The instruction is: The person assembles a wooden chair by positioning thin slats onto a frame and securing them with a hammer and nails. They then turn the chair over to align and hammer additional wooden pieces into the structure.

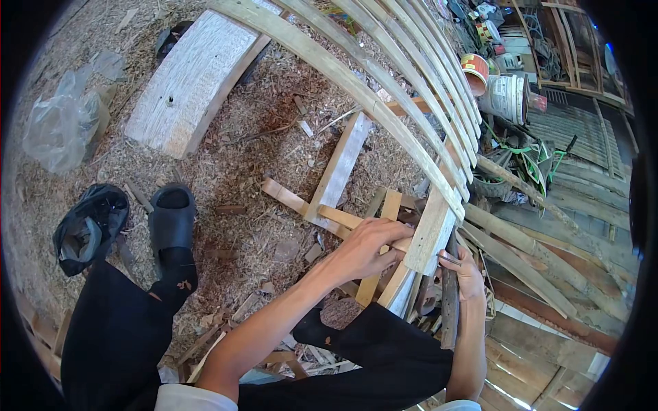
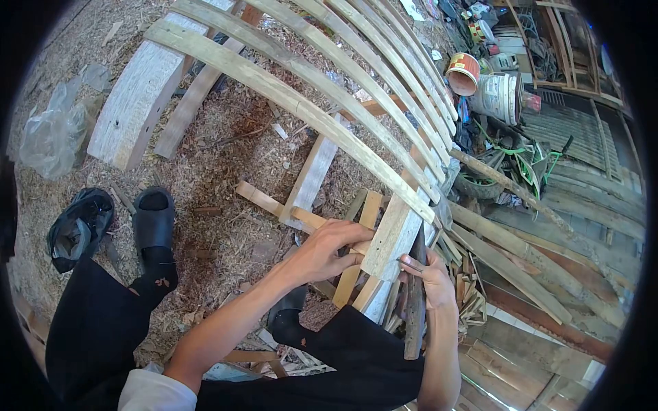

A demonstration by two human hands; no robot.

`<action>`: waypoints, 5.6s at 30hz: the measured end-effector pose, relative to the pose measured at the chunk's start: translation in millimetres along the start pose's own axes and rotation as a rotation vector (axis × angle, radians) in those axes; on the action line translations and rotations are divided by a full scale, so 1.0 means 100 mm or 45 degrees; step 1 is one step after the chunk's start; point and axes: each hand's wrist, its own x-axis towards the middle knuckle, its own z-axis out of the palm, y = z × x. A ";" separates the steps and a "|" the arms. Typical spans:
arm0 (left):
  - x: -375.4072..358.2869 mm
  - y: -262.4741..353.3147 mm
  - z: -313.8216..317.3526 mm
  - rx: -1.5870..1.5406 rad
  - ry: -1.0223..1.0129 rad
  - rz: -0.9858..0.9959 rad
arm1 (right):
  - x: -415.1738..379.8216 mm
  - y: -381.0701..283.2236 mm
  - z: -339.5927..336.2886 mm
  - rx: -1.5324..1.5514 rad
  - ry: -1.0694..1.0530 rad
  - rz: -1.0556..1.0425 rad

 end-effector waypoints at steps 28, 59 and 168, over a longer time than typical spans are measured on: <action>0.20 0.96 0.11 1.115 -0.139 0.263 | 0.08 0.20 -0.04 0.403 -0.262 -0.128; 0.46 1.38 0.05 1.723 -0.574 -0.357 | -1.41 0.53 -0.04 -0.097 0.289 -0.868; 1.52 1.28 -0.21 1.652 -0.195 0.302 | -0.79 0.56 -0.46 0.018 0.298 -0.785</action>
